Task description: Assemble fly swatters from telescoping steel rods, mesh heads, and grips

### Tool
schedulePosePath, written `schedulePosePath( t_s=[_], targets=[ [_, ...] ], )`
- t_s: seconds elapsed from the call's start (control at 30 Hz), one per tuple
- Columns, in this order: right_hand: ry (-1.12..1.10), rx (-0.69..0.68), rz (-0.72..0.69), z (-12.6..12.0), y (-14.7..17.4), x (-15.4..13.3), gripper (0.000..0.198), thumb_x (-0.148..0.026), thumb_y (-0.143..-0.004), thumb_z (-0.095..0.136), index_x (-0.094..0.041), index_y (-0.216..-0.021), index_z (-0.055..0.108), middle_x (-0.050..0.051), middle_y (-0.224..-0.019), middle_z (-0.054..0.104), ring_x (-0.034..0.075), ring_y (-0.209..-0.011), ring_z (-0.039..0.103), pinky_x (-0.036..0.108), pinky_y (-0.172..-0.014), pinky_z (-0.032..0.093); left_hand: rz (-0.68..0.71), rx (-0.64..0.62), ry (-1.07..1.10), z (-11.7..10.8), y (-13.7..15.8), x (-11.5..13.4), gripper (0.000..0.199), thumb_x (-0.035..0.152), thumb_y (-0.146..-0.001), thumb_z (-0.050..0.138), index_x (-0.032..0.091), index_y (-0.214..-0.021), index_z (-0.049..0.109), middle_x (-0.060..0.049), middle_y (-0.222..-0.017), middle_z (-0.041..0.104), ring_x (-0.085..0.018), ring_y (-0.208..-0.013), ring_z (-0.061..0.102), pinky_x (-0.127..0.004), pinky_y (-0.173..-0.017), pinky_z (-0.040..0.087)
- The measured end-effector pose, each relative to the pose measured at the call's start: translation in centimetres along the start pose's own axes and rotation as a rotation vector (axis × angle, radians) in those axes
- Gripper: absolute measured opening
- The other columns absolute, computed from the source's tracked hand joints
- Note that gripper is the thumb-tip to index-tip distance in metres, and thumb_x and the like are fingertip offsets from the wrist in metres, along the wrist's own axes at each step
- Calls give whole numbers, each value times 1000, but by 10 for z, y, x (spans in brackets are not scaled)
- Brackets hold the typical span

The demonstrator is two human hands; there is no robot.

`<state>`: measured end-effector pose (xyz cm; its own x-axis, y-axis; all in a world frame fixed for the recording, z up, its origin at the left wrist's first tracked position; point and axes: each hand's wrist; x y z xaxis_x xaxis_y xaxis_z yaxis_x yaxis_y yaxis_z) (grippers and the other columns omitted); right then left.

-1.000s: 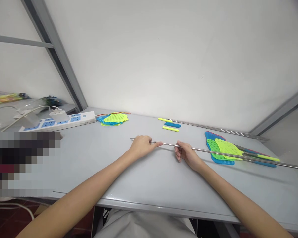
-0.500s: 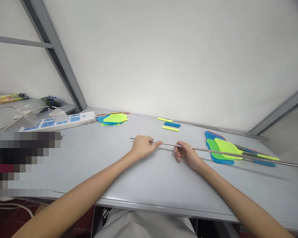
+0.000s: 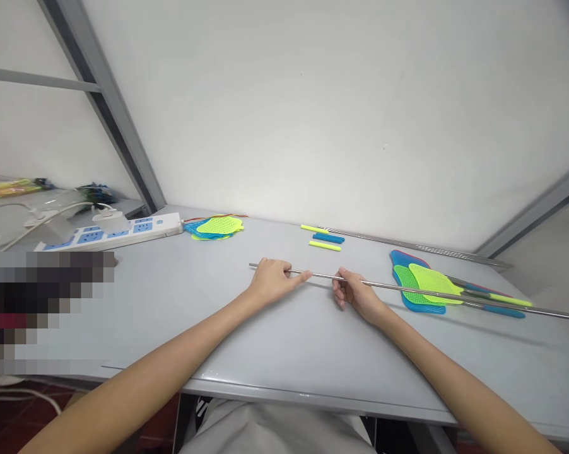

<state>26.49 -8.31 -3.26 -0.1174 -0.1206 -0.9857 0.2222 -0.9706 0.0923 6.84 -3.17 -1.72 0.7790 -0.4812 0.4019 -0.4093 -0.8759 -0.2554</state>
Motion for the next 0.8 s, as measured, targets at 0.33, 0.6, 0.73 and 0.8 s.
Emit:
schedulePosePath(
  t_s=[0.33,0.6,0.73,0.8],
  targets=[
    [86,-12,-8,2,2,-2,38,-46,-77,36,-14,-63,51,-2,-45,42,7,-39,39,20,-40,33,-120,-79,64,5,-1,-6,52,64,-61,38,18,-41,23,1,-38,31,-15,-48,40,-25,-48,21],
    [65,-12,2,1,4,-3,36,-44,-78,38,-13,-65,52,-2,-48,40,6,-41,38,19,-40,31,-66,-56,85,-1,0,1,54,62,-65,37,17,-42,17,4,-37,24,-11,-41,33,-25,-51,22],
    [58,-5,11,2,4,-4,35,-43,-77,40,-13,-66,53,-3,-48,39,6,-40,38,19,-38,29,-32,-29,74,-1,1,3,54,61,-67,35,16,-41,18,4,-36,25,-9,-39,27,-25,-49,21],
    [60,-4,9,2,4,-4,34,-43,-77,41,-13,-67,53,-3,-48,39,6,-40,38,19,-39,29,-14,-26,70,-1,2,4,54,60,-68,33,16,-40,21,4,-36,27,-9,-39,26,-24,-49,21]
  ],
)
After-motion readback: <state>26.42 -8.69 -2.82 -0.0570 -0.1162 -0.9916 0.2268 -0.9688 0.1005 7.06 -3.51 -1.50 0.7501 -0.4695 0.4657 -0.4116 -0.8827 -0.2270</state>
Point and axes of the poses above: each hand's wrist, its own y-axis away from the middle knuckle, its own z-axis out of the palm, x = y × z
